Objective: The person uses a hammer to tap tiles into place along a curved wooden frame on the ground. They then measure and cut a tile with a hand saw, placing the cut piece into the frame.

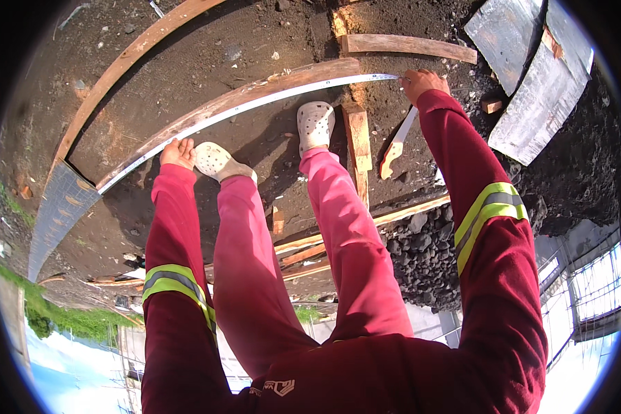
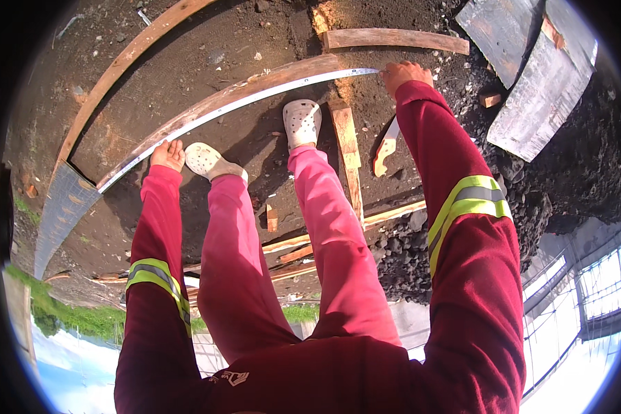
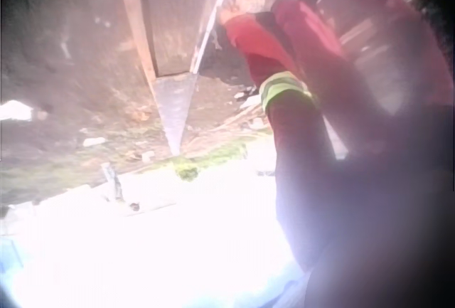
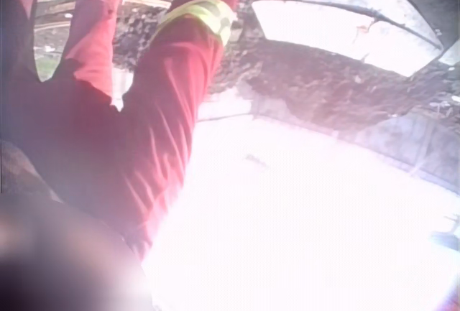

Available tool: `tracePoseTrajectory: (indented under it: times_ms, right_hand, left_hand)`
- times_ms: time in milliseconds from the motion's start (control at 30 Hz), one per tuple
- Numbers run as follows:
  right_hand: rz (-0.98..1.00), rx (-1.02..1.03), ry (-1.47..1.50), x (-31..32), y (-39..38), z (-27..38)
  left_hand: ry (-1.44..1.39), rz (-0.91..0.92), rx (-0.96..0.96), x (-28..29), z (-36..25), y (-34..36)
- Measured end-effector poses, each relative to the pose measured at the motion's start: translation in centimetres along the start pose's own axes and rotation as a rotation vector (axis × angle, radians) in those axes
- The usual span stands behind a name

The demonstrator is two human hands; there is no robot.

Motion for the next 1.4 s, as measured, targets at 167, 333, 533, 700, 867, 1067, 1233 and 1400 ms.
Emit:
tracePoseTrajectory:
  times_ms: [167, 333, 533, 700, 867, 1067, 1233, 1400]
  right_hand:
    - [0.052, -0.018, 0.043, -0.7, 0.5, 2.1]
    - [0.038, -0.012, 0.087, -1.1, 1.1, 4.2]
    - [0.097, -0.008, 0.107, -1.4, 1.4, 4.9]
    - [0.093, -0.019, 0.15, -1.2, 1.4, 5.0]
    - [0.104, -0.037, 0.196, -1.4, 1.6, 5.1]
    - [0.079, 0.004, 0.173, -1.4, 1.8, 5.4]
    - [0.077, 0.002, 0.18, -1.7, 1.9, 5.6]
    - [0.053, 0.036, 0.182, -2.0, 1.9, 5.9]
  left_hand:
    - [0.09, 0.013, 0.014, 0.2, -0.4, 0.1]
    - [0.104, -0.004, -0.004, 0.1, -0.9, -0.2]
    - [0.122, 0.045, -0.066, 0.1, -1.4, -1.3]
    - [0.114, 0.033, -0.041, 0.1, -1.5, -0.8]
    - [0.182, 0.013, -0.038, 0.2, -1.7, 0.0]
    - [0.249, 0.034, -0.049, 0.2, -2.0, 0.4]
    - [0.268, 0.059, -0.032, 0.1, -2.0, 1.1]
    - [0.26, 0.095, -0.033, -0.1, -2.0, 1.5]
Point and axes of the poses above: each hand's wrist, its own y-axis towards the middle knuckle, its own x-axis out of the back of the hand, z = x × y, the point moved 8 cm from there along y, towards the middle knuckle, and after that the axes turned 15 degrees about -z, right-handed, at the moved point
